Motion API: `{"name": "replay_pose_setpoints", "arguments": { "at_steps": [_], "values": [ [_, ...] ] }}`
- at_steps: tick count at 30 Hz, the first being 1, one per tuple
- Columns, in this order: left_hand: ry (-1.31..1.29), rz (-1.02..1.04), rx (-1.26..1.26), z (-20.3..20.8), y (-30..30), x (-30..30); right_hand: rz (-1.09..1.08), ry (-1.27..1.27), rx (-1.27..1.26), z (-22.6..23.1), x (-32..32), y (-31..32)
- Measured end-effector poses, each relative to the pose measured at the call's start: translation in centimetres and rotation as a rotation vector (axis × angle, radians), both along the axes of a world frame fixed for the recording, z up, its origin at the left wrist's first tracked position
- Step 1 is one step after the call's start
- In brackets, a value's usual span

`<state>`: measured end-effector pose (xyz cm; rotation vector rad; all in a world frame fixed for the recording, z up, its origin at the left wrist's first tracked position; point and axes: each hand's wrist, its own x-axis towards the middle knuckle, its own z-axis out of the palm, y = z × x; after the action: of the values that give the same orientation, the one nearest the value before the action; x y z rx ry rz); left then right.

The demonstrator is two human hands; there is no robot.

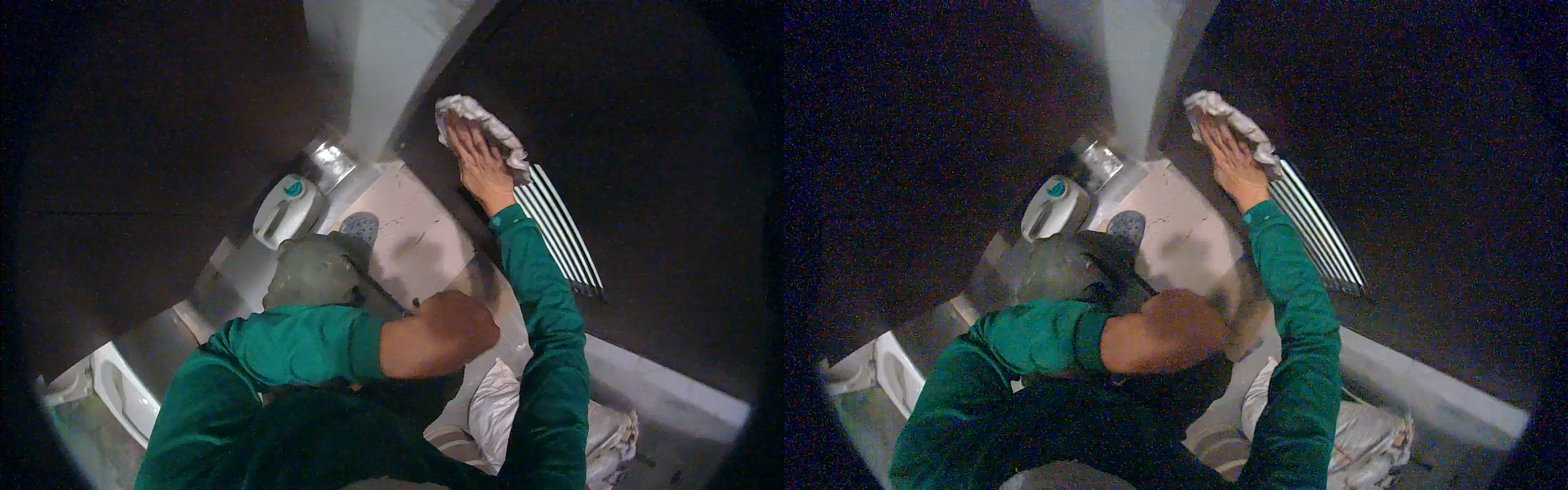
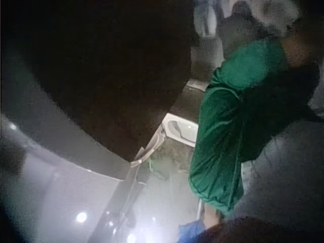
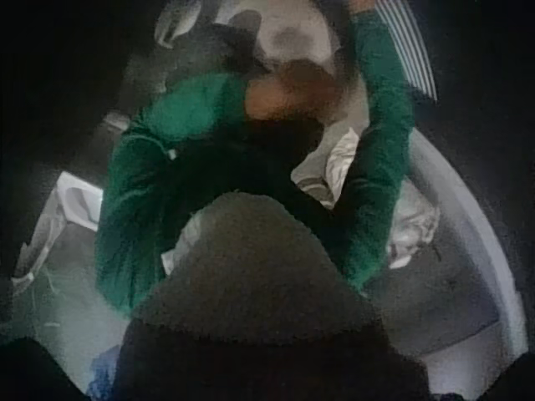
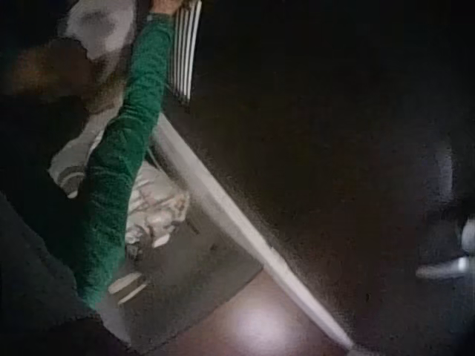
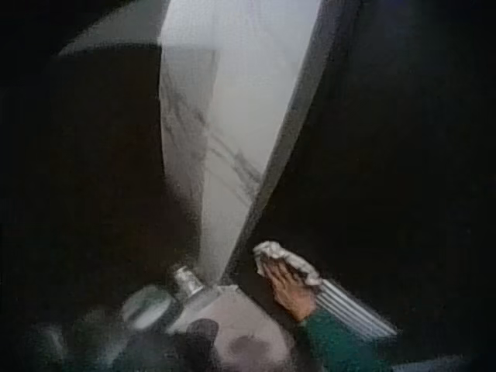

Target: The person scrubs and wipes a dark-colored door using a small abrasive pad and a cloth. They repeatedly scrub the door surface and the metal vent grille, then wipe the area with the cloth.

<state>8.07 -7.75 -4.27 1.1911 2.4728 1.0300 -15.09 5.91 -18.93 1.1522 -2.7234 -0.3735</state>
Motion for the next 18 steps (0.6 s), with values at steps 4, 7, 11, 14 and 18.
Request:
{"name": "replay_pose_setpoints", "arguments": {
  "at_steps": [4, 7, 11, 14, 18],
  "values": [
    [0.075, 0.131, 0.016, 2.6, 0.0, -0.2, 0.019, -0.242, 0.084, -12.0, -0.1, 0.3],
    [-0.143, 0.117, 0.023, 4.0, -0.4, -0.8, -0.029, -0.398, 0.148, -19.1, -0.2, -0.3],
    [-0.222, 0.003, -0.059, 4.6, -0.8, -1.9, -0.124, -0.504, 0.166, -24.7, 0.3, -1.4],
    [-0.118, 0.016, -0.133, 4.8, -0.4, -1.7, -0.176, -0.529, -0.09, -26.3, 0.2, -2.8],
    [-0.098, 0.075, -0.123, 5.2, 0.6, -0.9, -0.116, -0.426, -0.225, -27.1, 0.2, -3.7]
  ]
}}
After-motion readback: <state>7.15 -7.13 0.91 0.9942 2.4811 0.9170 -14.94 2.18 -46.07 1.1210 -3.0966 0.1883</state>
